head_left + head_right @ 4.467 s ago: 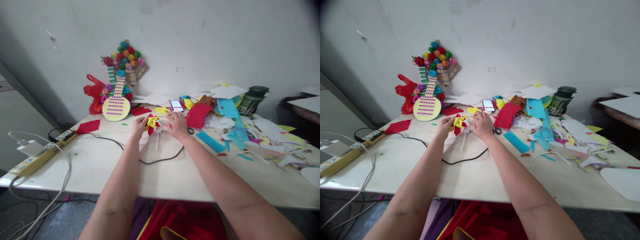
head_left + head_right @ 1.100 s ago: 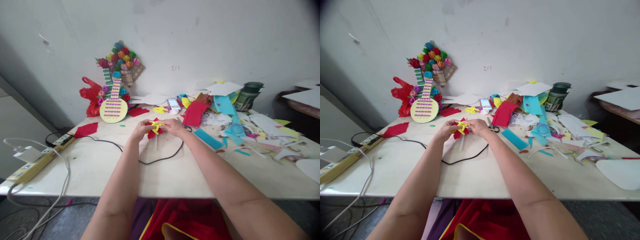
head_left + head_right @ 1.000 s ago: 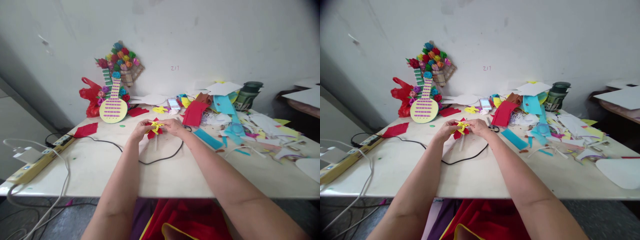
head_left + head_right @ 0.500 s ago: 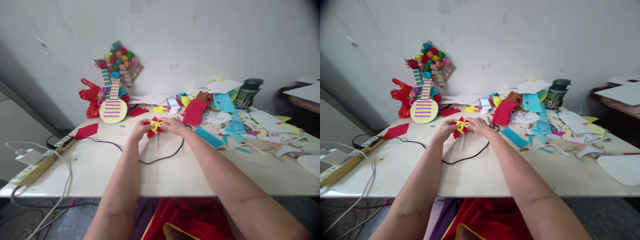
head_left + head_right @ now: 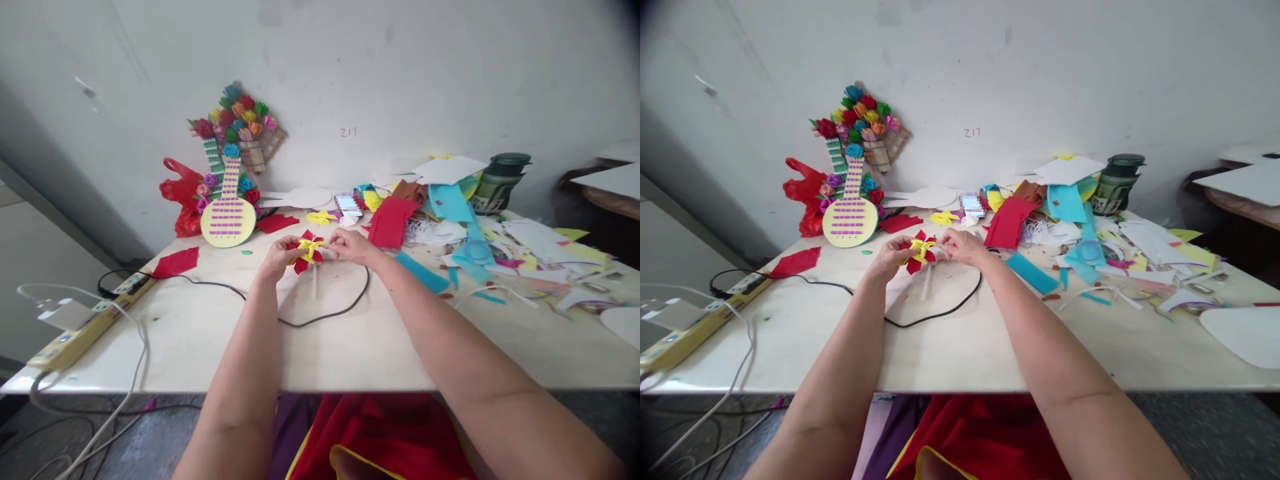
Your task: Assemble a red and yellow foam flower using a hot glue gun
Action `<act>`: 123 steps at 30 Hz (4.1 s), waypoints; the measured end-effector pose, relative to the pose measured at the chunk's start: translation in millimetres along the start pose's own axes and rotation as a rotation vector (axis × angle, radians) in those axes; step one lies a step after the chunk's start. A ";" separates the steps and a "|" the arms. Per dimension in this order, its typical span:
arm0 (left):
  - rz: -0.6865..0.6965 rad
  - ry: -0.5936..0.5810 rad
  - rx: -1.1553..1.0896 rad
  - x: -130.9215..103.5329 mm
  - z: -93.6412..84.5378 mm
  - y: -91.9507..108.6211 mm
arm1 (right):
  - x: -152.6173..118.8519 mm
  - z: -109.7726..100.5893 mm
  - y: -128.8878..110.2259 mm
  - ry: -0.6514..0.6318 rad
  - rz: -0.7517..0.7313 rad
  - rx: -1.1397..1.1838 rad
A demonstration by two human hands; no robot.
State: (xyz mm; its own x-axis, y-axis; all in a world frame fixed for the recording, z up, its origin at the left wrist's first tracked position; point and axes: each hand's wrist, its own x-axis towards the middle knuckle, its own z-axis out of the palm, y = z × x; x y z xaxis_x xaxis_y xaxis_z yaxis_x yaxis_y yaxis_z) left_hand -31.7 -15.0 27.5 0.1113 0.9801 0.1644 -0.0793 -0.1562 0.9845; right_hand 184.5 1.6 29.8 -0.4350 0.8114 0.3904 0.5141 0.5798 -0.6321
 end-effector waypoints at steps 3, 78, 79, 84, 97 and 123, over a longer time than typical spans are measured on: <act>0.007 0.000 0.009 0.8 -2.0 -1.1 | 1.7 1.2 4.5 0.017 0.013 0.005; 0.026 0.098 0.057 2.5 3.9 -3.1 | 0.3 -17.5 -13.8 0.099 -0.022 -0.451; 0.035 0.107 0.038 3.2 3.0 -4.3 | 0.6 -16.9 -11.2 0.122 -0.027 -0.426; 0.084 0.149 -0.070 7.5 -0.2 -9.8 | 3.4 -13.1 4.3 0.228 -0.020 -0.244; 0.099 0.191 -0.269 11.1 4.8 -10.8 | 8.9 -7.9 8.2 0.306 0.144 0.366; 0.054 0.145 -0.253 5.1 32.1 -6.1 | 5.1 10.0 -36.4 0.298 0.579 0.768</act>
State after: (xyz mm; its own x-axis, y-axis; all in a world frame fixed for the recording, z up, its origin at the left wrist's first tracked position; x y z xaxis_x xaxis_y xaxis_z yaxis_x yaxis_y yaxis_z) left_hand 1.1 -12.9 24.2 -0.0410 0.9813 0.1878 -0.3277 -0.1908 0.9253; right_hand 156.2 -16.1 48.0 -0.0124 0.9995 -0.0289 -0.0740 -0.0298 -0.9968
